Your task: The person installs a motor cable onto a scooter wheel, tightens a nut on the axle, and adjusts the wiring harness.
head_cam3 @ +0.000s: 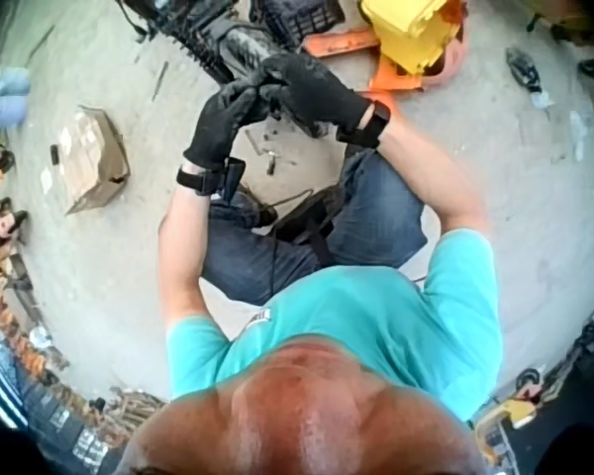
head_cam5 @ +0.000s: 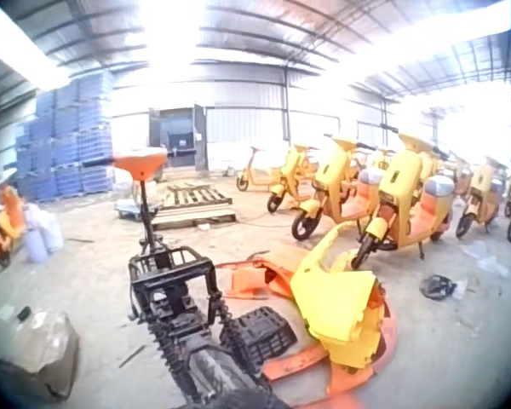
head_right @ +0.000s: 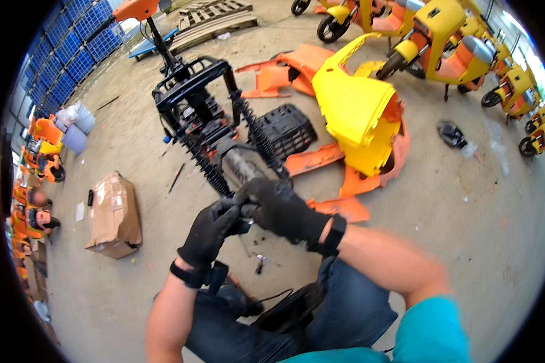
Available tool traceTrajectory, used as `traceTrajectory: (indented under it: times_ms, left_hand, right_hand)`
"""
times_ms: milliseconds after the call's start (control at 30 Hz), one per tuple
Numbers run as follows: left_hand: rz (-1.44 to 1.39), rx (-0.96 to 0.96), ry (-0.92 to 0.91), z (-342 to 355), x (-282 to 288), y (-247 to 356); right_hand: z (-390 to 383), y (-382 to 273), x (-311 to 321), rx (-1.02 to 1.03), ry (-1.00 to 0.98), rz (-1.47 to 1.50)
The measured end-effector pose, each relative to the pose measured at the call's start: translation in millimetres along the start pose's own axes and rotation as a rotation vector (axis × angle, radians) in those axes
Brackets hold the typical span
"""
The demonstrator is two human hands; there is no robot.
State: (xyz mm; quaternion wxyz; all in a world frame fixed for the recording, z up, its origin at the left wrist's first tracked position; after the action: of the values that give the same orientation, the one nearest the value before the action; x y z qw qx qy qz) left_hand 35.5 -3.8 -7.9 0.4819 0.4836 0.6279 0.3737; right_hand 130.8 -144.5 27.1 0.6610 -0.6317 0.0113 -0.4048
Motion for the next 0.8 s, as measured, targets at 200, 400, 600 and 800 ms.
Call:
traceTrajectory:
  times_ms: [200, 400, 600, 800]
  left_hand:
    - [0.010, 0.028, 0.047, -11, -4, 9]
    - [0.066, -0.022, 0.042, -8, 5, 1]
    - [0.119, -0.090, 0.003, -2, 9, -2]
    - [0.088, -0.101, 0.038, -6, 9, 0]
  right_hand:
    - [3, -7, -3, 0.096, 0.020, -0.079]
    - [3, -7, -6, -0.035, -0.029, 0.035]
    - [5, -7, -2, -0.037, -0.070, -0.067]
    - [6, -11, -8, -0.092, -0.069, 0.070]
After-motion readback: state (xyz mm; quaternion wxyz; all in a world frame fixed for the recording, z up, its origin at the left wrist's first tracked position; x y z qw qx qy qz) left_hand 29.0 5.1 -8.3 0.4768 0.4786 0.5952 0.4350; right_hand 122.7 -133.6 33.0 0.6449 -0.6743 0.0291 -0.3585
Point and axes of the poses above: each hand's wrist, its own z-axis towards the middle knuckle, its own x-axis out of the back of the hand, y = z × x, the point moved 4 cm from there along z, towards the middle knuckle, and after that the axes turned 2 degrees about -y, right-handed, at the moved point
